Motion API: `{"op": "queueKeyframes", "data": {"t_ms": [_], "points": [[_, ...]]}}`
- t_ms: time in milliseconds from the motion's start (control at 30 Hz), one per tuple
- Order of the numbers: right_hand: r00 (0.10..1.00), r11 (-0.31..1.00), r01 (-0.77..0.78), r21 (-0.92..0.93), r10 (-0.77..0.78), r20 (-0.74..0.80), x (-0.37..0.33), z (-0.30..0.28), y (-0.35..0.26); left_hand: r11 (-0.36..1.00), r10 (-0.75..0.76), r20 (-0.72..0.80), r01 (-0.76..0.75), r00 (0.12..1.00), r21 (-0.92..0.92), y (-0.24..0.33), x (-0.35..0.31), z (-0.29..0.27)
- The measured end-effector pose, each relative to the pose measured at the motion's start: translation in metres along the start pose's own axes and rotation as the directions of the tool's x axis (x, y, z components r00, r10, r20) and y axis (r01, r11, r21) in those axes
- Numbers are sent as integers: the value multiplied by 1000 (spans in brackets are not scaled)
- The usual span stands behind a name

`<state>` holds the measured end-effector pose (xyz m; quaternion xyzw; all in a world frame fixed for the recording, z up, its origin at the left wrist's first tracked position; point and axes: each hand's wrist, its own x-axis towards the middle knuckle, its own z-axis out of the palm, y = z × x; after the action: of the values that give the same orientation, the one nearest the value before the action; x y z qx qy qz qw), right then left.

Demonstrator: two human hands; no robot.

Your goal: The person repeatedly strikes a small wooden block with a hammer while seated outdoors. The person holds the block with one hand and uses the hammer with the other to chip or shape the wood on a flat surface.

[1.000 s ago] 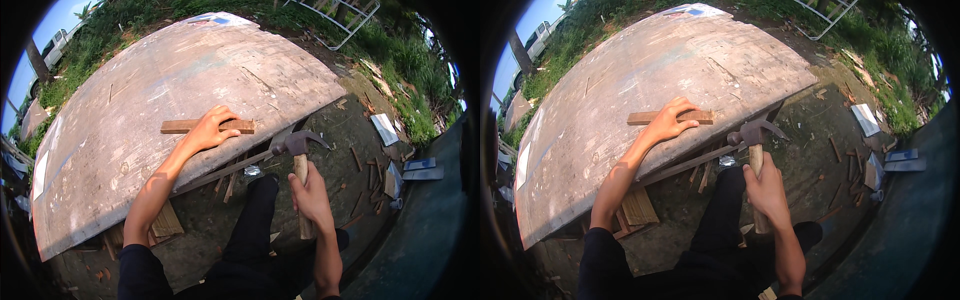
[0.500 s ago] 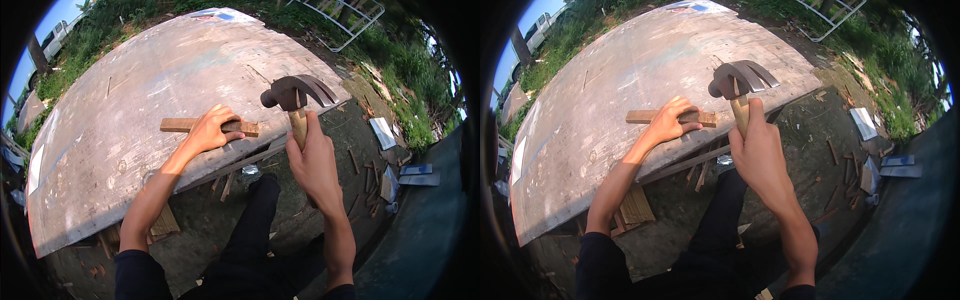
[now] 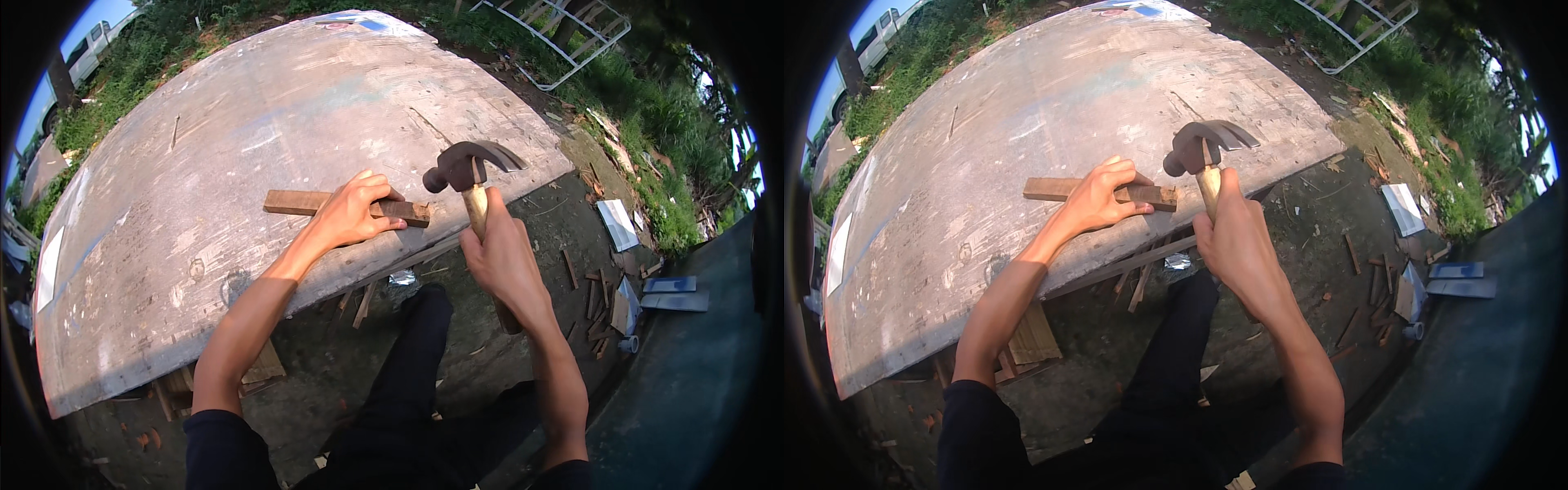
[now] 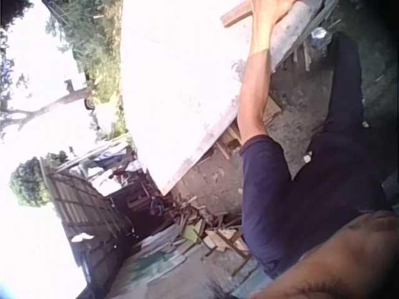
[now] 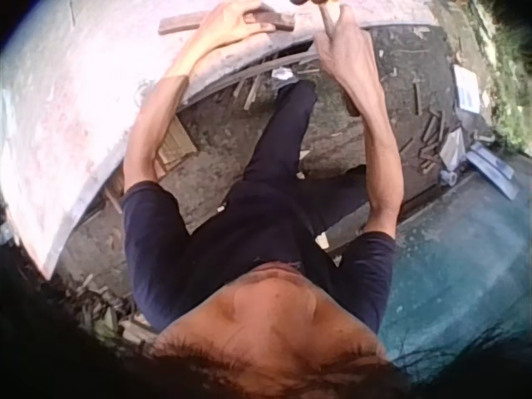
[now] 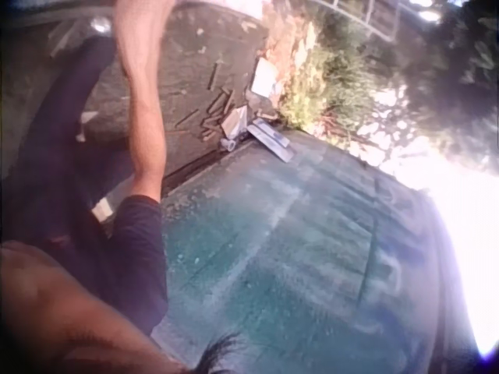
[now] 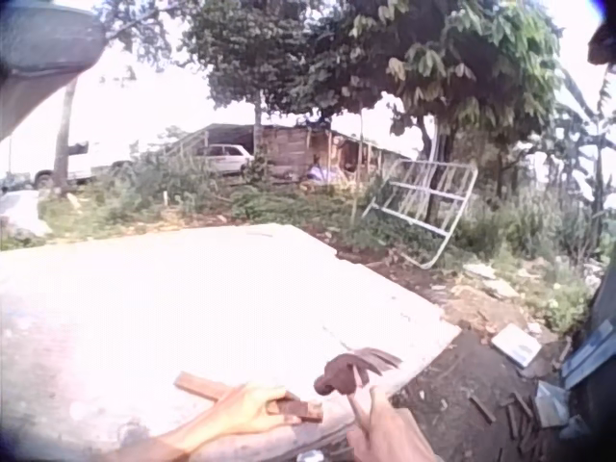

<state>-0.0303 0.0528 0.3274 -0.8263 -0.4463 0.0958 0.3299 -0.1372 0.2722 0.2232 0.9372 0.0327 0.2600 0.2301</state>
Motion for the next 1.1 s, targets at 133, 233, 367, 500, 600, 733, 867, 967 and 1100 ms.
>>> {"op": "queueKeyframes", "data": {"t_ms": [133, 233, 367, 500, 600, 733, 867, 967, 1100], "points": [[994, 991, -37, -132, 49, 93, 6, -2, 13, 999, -32, -5, 32, 999, -19, 4, 1, -3], [1000, 997, 16, -70, -18, -26, 4, -34, 14, 999, -21, -9, 21, 1000, -29, 5, 1, -2], [977, 991, 129, -30, -132, -168, -9, -56, -12, 997, -65, 19, 65, 998, -35, 1, 0, -2], [960, 968, 247, -46, -251, -120, -17, -46, -19, 998, -66, 42, 66, 997, -18, 1, 3, -5], [983, 984, 175, -17, -175, -45, -26, -23, 1, 1000, -8, 101, 8, 995, 7, 5, 0, -15], [999, 999, 33, -32, -32, 21, -31, 10, 42, 949, -206, 109, 172, 972, 266, 0, -30, -52], [999, 998, -41, 48, 42, -22, -33, 32, 67, 891, -412, 169, 357, 896, 279, -15, -52, -96], [999, 996, -21, 92, 24, -32, -32, 37, 70, 894, -448, 186, 435, 875, 109, -3, -52, -118], [998, 998, -56, 41, 55, 22, -29, 42, 67, 885, -464, 209, 459, 861, 78, 44, -41, -159]]}}
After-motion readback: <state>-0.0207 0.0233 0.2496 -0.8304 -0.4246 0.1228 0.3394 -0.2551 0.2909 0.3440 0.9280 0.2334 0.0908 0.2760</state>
